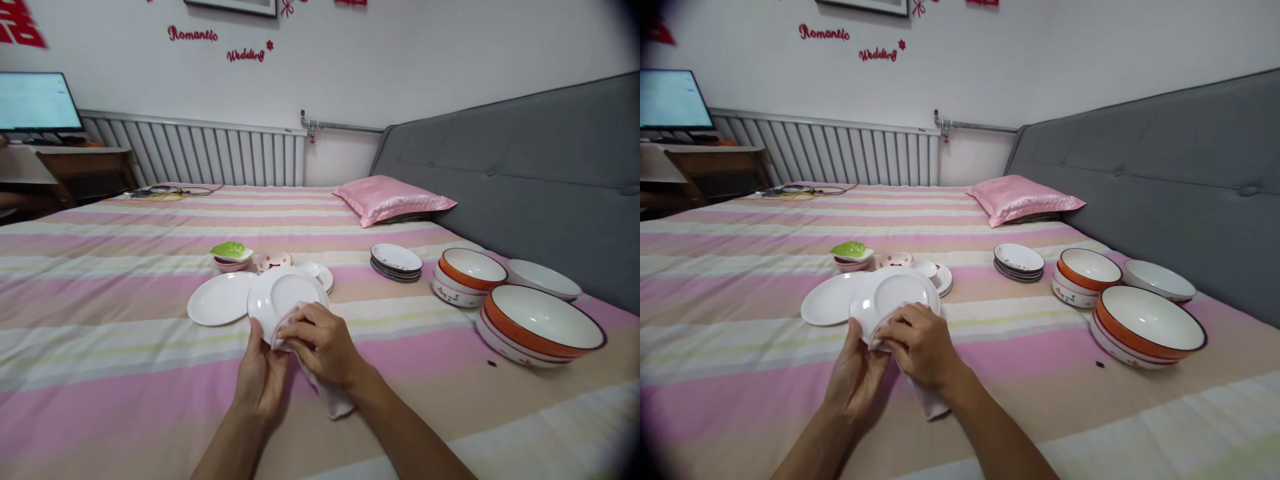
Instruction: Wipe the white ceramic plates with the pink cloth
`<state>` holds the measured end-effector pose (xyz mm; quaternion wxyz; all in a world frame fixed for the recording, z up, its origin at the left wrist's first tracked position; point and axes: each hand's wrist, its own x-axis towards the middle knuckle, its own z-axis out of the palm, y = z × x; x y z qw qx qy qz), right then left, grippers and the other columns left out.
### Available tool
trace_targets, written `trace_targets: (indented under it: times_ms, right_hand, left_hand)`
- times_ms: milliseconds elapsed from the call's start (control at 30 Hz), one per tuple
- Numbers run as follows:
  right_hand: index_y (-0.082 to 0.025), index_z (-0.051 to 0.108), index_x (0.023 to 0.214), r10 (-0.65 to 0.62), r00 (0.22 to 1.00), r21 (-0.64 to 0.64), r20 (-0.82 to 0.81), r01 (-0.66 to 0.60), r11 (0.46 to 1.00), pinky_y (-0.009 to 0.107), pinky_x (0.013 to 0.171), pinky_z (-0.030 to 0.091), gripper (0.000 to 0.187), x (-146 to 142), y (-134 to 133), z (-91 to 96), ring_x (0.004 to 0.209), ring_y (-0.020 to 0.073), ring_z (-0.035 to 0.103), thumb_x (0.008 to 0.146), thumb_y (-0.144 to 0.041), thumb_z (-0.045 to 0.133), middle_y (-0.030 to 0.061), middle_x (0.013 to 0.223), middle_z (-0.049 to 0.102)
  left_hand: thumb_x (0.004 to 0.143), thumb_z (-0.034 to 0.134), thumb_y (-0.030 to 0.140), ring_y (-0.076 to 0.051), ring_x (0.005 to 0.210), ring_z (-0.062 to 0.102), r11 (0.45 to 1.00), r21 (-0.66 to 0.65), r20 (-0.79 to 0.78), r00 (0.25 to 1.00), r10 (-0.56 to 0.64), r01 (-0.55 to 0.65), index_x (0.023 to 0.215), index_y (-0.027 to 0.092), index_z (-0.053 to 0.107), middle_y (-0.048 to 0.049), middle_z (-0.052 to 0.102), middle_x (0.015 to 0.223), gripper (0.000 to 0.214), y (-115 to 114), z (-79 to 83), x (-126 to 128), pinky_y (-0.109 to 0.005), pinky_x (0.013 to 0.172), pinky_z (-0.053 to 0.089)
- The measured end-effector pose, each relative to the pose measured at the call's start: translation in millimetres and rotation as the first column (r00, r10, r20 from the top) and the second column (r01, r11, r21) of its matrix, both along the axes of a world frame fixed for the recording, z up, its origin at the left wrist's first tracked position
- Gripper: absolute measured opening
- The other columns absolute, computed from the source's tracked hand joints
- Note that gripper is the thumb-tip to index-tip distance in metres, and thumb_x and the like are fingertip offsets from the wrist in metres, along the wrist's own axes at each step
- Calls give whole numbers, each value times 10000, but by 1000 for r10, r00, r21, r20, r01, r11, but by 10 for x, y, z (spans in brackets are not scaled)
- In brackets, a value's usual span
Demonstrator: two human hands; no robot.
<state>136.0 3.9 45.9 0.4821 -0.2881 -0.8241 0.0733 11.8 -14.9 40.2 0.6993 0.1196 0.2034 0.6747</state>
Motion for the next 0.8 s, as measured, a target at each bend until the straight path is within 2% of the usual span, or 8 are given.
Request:
trace_targets:
  times_ms: [167, 267, 400, 533, 633, 800]
  right_hand:
    - [-238, 682, 909, -20, 995, -38, -98, 16, 999, 283, 761, 472, 185, -4, -12, 0, 853, 154, 551, 829, -155, 538, 35, 833, 601]
    - [-243, 681, 929, -49, 988, -25, -146, 45, 999, 286, 735, 480, 195, 3, -19, 4, 830, 153, 551, 827, -157, 539, 33, 821, 582]
    - [-248, 677, 965, -150, 963, -6, -225, 153, 988, 297, 753, 486, 212, 39, -10, 23, 826, 155, 556, 826, -162, 542, 38, 846, 577]
    - [-234, 686, 949, -314, 915, -92, -254, 300, 949, 297, 776, 482, 201, 115, 27, 61, 846, 165, 569, 831, -180, 533, 48, 857, 595]
    - [-237, 689, 933, -412, 879, -181, -241, 377, 909, 296, 782, 477, 197, 186, 66, 79, 844, 171, 582, 834, -199, 524, 46, 866, 614]
    - [-231, 688, 907, -507, 834, -282, -219, 444, 851, 309, 745, 474, 184, 307, 161, 52, 802, 181, 590, 825, -222, 523, 49, 859, 632]
  left_hand:
    - [931, 373, 213, -136, 863, 666, 999, -15, -39, 999, -33, 32, 959, 81, 674, -115, 713, 940, 330, -74, 7, 107, -213, 787, 528]
    - [903, 454, 252, -133, 865, 657, 998, -35, -118, 991, -62, 58, 954, 120, 686, -83, 713, 946, 273, -101, -23, 141, -207, 773, 523]
    - [838, 563, 332, -173, 889, 647, 992, -10, -253, 960, -121, 122, 995, 134, 681, -75, 709, 964, 279, -125, -113, 155, -247, 758, 519]
    - [809, 593, 366, -228, 869, 652, 979, -37, -357, 913, -200, 200, 1002, 90, 678, -112, 720, 888, 348, -153, -161, 161, -302, 739, 516]
    - [804, 593, 380, -249, 877, 655, 972, -56, -385, 893, -232, 229, 1042, 78, 663, -136, 718, 915, 390, -168, -137, 165, -327, 747, 519]
    - [821, 584, 303, -253, 974, 640, 986, -94, -345, 925, -162, 138, 1107, 83, 634, -149, 696, 1027, 364, -140, -60, 161, -337, 837, 519]
